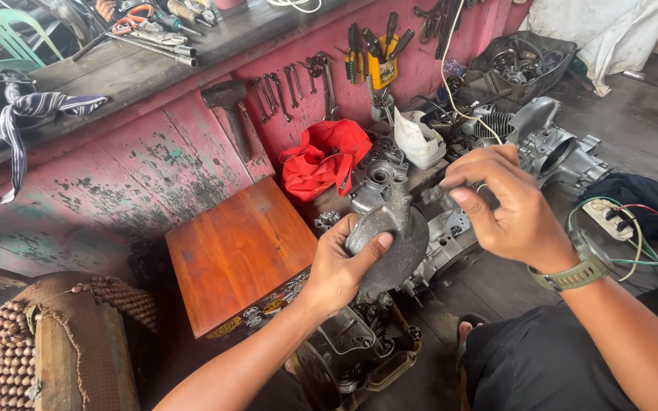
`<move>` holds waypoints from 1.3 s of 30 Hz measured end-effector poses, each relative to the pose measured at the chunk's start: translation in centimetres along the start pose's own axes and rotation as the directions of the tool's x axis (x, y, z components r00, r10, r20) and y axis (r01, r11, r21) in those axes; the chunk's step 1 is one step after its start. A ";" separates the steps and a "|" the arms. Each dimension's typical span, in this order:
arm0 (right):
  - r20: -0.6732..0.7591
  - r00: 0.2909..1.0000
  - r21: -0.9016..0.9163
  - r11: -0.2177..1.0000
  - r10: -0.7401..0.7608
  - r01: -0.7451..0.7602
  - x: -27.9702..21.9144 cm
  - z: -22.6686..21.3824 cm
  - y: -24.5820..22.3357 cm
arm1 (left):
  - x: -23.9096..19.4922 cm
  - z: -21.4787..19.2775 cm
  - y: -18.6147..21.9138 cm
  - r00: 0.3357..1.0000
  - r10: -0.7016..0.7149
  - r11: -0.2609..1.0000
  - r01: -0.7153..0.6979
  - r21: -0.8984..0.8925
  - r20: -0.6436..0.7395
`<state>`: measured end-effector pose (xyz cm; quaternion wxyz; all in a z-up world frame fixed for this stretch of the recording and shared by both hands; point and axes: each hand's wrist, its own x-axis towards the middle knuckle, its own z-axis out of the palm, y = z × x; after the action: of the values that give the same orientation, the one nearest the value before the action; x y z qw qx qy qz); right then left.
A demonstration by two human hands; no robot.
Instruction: A person is cleaning a motorcycle engine component by scraping off dirt and residue using a small pointed tool at a workbench.
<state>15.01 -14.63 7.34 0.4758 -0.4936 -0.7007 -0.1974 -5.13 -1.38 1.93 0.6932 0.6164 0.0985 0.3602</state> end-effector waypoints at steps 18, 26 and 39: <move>0.064 0.998 -0.050 0.999 0.017 -0.013 0.3 0.9 -0.9 | 0.2 -0.8 -1.6 0.998 0.052 0.979 -0.059 0.197 0.039; 0.076 0.997 -0.045 0.999 -0.002 0.006 0.2 1.5 -1.4 | 0.8 -0.5 -0.3 0.998 0.059 0.962 -0.063 0.267 0.024; 0.074 0.997 -0.204 0.978 -0.018 0.033 -0.3 1.8 0.0 | 0.3 0.2 -0.3 1.000 -0.030 0.970 0.027 0.241 0.010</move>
<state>14.14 -13.48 6.22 0.3943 -0.5377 -0.6995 -0.2570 -4.71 -1.34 1.76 0.6192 0.6968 0.1456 0.3316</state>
